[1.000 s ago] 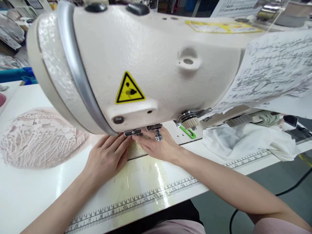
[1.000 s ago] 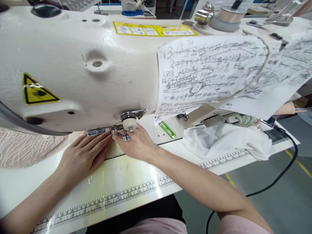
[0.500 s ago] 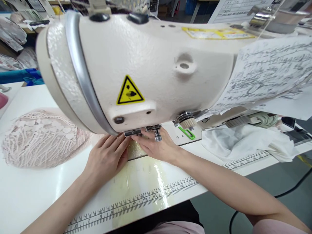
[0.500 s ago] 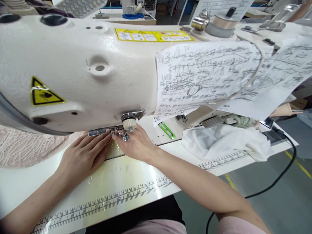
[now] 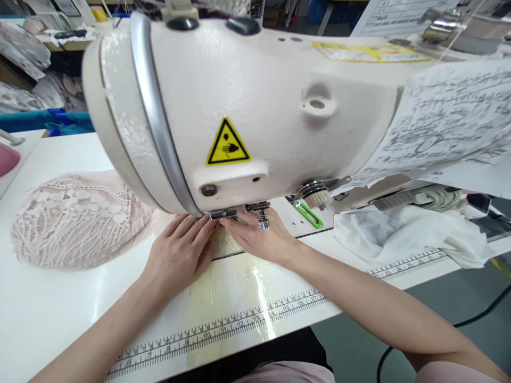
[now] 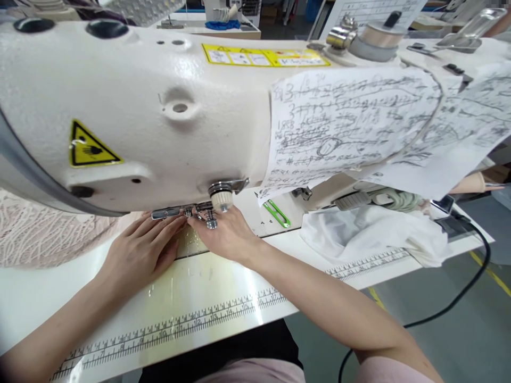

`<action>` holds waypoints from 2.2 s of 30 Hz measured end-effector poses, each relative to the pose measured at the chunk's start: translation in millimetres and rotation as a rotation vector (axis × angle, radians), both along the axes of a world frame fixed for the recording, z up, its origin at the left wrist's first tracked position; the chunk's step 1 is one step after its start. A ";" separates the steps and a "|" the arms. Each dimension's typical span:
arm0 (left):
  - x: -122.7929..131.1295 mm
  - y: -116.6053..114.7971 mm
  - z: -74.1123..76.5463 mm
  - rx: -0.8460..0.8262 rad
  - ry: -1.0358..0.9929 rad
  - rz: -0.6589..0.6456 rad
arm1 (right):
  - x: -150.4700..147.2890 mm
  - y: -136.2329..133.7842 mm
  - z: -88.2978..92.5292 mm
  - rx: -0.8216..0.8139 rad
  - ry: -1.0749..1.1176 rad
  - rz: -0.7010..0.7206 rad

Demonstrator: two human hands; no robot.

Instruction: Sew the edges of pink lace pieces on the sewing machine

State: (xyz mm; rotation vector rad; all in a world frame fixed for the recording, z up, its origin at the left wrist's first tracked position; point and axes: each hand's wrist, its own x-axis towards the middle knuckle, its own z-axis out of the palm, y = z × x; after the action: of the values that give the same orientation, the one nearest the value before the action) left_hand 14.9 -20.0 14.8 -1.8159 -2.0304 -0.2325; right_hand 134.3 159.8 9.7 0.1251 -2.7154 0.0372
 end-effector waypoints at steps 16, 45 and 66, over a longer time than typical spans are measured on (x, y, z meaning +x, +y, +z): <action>-0.6 -0.2 -1.0 -0.025 -0.008 0.021 | -3.0 0.5 -3.9 0.027 0.092 0.005; 4.1 -1.7 4.3 -0.231 -0.040 0.332 | -2.9 9.1 -9.5 -0.056 0.051 0.020; -31.7 -85.5 43.7 0.173 -0.178 0.829 | 1.5 8.6 -12.1 0.037 0.224 0.110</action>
State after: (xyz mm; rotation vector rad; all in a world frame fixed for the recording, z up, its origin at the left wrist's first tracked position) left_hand -16.8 -105.5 58.5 -0.7626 -2.5927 -0.3093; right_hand 135.8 168.4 -2.4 0.2730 -2.4838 0.0041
